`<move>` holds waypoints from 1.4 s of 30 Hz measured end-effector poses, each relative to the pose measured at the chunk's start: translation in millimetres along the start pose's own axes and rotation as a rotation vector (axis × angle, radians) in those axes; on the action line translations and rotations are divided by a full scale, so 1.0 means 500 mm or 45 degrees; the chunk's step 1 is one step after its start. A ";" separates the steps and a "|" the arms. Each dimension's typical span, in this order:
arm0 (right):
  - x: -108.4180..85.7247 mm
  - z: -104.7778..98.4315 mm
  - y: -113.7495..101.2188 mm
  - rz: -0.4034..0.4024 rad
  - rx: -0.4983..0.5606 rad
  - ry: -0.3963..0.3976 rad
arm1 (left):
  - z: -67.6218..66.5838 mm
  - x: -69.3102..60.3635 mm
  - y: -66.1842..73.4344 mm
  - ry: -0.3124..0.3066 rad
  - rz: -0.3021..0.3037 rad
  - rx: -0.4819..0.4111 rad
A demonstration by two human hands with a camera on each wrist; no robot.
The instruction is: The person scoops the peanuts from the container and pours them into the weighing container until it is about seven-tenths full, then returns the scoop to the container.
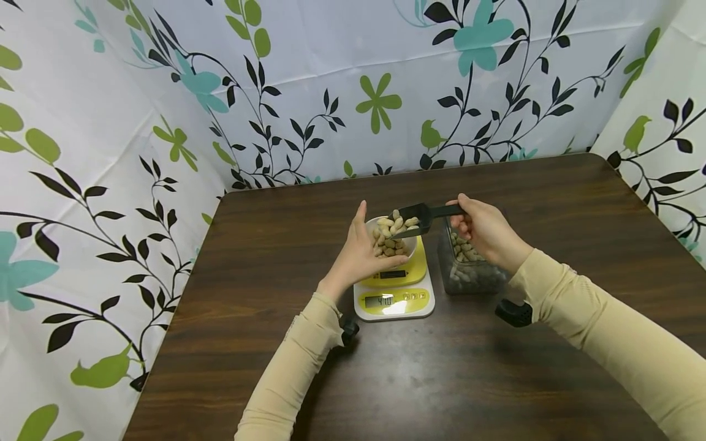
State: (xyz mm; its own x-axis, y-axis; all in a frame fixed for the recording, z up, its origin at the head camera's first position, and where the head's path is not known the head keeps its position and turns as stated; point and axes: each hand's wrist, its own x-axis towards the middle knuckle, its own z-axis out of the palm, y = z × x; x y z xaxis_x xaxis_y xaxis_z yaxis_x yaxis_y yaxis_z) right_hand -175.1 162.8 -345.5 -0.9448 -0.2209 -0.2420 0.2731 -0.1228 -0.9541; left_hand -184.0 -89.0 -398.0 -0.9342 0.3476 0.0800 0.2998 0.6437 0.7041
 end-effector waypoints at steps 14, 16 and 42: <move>0.013 0.013 0.015 -0.023 -0.330 0.092 | 0.009 -0.005 -0.007 -0.026 0.008 0.037; 0.013 0.016 0.015 -0.026 -0.363 0.103 | 0.009 -0.006 -0.007 -0.032 0.005 0.025; 0.009 0.026 0.017 -0.315 -0.282 0.225 | 0.013 -0.003 -0.014 0.000 0.041 0.013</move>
State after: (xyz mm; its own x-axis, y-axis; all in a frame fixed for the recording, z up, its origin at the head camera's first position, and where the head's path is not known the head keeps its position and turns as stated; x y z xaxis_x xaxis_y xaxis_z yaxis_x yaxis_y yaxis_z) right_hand -174.7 148.3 -352.5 -0.9993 -0.0377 -0.0080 0.0055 0.0651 -0.9979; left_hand -183.2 -89.7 -407.6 -0.9240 0.3682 0.1027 0.3317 0.6388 0.6942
